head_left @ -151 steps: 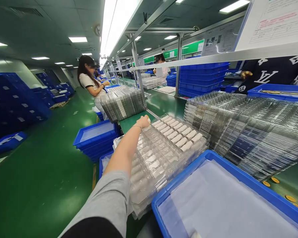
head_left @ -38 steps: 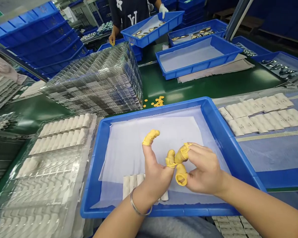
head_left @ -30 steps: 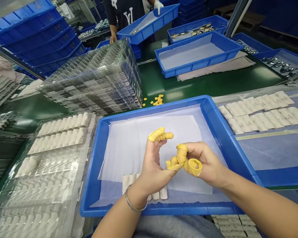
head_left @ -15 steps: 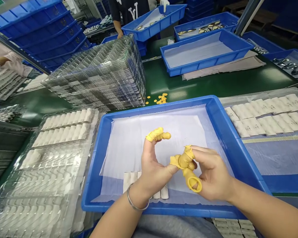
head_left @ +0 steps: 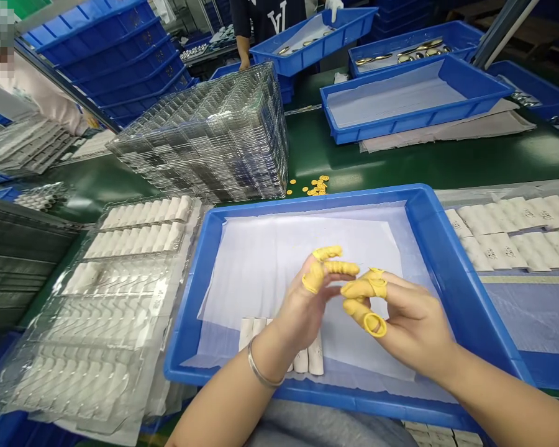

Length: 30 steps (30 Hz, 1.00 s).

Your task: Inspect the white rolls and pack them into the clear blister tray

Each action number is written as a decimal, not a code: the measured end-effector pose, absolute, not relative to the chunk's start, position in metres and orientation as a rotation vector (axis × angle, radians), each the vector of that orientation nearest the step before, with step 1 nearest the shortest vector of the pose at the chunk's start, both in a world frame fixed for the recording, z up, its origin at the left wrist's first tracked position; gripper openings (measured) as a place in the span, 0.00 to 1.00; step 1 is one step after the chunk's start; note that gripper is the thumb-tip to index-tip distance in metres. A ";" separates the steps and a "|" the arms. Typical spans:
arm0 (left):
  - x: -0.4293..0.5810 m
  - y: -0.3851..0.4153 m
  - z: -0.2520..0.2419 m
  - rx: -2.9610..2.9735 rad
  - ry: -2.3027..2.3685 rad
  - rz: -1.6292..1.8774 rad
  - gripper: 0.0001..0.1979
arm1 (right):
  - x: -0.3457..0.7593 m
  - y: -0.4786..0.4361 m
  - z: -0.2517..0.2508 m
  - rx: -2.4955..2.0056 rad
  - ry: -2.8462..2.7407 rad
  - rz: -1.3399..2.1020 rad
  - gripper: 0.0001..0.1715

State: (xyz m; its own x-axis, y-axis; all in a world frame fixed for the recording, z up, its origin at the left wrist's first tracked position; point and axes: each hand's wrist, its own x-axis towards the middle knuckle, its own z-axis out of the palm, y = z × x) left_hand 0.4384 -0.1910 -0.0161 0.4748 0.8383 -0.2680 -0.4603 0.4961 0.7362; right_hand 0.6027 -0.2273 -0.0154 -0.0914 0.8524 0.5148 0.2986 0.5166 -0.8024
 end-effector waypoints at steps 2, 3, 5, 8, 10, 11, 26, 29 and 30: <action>0.442 -0.195 -0.017 0.538 0.627 0.702 0.44 | 0.603 -0.229 -0.017 -0.966 -1.695 0.548 0.13; 0.444 -0.197 -0.019 0.511 0.611 0.642 0.47 | 0.602 -0.230 -0.019 -0.956 -1.719 0.496 0.14; 0.449 -0.201 -0.022 0.506 0.574 0.571 0.50 | 0.602 -0.231 -0.022 -0.947 -1.775 0.401 0.15; 0.457 -0.206 -0.024 0.518 0.512 0.535 0.49 | 0.601 -0.232 -0.024 -0.945 -1.857 0.273 0.15; 0.459 -0.208 -0.023 0.499 0.529 0.536 0.47 | 0.600 -0.231 -0.024 -0.947 -1.885 0.176 0.15; 0.460 -0.209 -0.022 0.487 0.551 0.537 0.46 | 0.599 -0.231 -0.024 -0.947 -1.894 0.128 0.15; 0.459 -0.221 -0.032 0.583 0.632 0.611 0.51 | 0.592 -0.230 -0.018 -0.997 -1.799 0.015 0.15; 0.459 -0.220 -0.029 0.598 0.630 0.602 0.50 | 0.591 -0.229 -0.016 -0.961 -1.801 0.063 0.17; 0.460 -0.220 -0.029 0.598 0.640 0.615 0.49 | 0.591 -0.228 -0.016 -0.943 -1.806 0.082 0.17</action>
